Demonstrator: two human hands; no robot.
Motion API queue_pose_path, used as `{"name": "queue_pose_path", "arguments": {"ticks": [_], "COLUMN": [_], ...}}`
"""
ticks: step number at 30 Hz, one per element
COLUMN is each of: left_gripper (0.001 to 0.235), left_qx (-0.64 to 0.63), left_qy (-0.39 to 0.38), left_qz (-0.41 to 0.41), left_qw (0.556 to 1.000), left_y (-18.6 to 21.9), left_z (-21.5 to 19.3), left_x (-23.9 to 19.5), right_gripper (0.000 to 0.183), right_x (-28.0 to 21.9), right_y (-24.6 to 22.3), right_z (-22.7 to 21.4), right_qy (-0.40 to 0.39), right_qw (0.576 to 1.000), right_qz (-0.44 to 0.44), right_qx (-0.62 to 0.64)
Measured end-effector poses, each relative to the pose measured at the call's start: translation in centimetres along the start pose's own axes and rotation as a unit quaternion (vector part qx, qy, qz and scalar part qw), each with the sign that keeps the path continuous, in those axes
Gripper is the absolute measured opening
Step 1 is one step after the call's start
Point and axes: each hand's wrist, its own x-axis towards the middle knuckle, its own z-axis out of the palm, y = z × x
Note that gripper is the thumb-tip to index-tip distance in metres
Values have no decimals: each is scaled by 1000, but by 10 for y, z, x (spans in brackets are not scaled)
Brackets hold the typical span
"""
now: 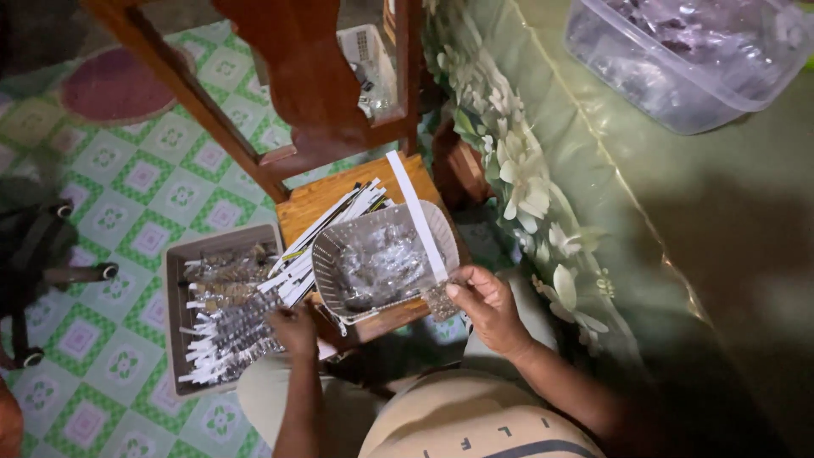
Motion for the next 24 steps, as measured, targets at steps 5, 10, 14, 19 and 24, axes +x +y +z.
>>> {"name": "queue_pose_path", "arguments": {"ticks": [5, 10, 14, 19, 24], "left_gripper": [48, 45, 63, 54, 26], "left_qx": [63, 102, 186, 191, -31], "left_qy": [-140, -131, -234, -248, -129], "left_qz": [-28, -10, -108, -121, -53], "left_qw": [988, 986, 948, 942, 990], "left_y": [-24, 21, 38, 26, -19], "left_z": [21, 5, -2, -8, -32], "left_x": [-25, -42, -37, -27, -9], "right_gripper": [12, 13, 12, 15, 18], "right_x": [3, 2, 1, -1, -2], "right_y": [-4, -3, -15, -15, -11], "right_z": [-1, -5, -4, -6, -11], "right_qy": [5, 14, -10, -14, -27], "right_qw": [1000, 1000, 998, 998, 998], "right_qz": [-10, -11, 19, 31, 8], "right_qx": [-1, -4, -65, -46, -63]}}
